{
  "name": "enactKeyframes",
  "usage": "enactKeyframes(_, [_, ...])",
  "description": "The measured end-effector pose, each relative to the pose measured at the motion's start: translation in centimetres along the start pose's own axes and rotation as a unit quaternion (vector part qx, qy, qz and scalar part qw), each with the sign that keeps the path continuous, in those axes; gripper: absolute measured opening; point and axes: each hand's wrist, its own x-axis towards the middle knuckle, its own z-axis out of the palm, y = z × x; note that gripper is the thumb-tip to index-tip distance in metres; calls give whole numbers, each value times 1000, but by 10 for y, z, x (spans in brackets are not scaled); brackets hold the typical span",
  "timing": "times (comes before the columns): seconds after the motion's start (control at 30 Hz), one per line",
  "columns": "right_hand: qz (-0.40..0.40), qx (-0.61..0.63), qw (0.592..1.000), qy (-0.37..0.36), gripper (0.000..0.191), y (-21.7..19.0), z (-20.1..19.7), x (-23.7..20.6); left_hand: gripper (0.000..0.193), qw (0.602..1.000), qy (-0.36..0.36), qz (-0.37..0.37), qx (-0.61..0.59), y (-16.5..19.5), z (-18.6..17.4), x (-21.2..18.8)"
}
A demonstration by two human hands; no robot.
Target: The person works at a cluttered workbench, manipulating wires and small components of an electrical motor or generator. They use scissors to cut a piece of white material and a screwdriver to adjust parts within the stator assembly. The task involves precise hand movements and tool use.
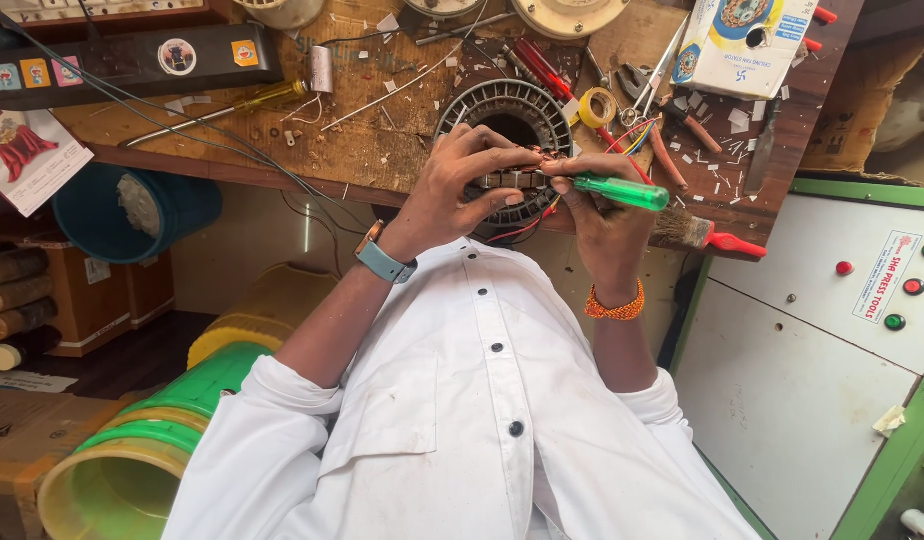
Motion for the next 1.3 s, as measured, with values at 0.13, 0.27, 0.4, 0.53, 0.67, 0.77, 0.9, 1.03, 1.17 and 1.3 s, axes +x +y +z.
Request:
enactKeyframes(0.13, [36,-32,998,-29,22,-11,-2,15,43,1000,11,22,7,-2,3,0])
enactKeyframes(0.27, [71,-10,997,-31,25,-12,-2,25,44,1000,12,-2,-14,-4,6,1])
enactKeyframes(0.4, [25,3,999,-29,24,-8,0,21,43,999,7,-27,-24,-4,6,2])
enactKeyframes(0.53, [6,39,999,-23,20,-11,5,14,42,999,37,3,-23,-2,6,3])
enactKeyframes(0.67, [7,-95,995,-32,19,-24,9,18,43,999,36,6,-22,-2,7,5])
enactKeyframes(0.77, [-73,-225,971,-30,22,-34,14,24,44,999,25,10,-31,-4,5,6])
enactKeyframes(0.9, [-14,-126,992,-13,23,-32,23,29,41,999,28,24,-37,-6,4,6])
enactKeyframes(1.03, [48,-19,999,7,27,-13,19,26,42,1000,24,5,-10,-6,6,5])
enactKeyframes(1.17, [25,5,1000,10,23,6,13,17,47,999,27,30,-10,-6,7,3])
enactKeyframes(1.3, [41,89,995,35,22,11,14,9,46,999,20,39,-6,-6,5,1])
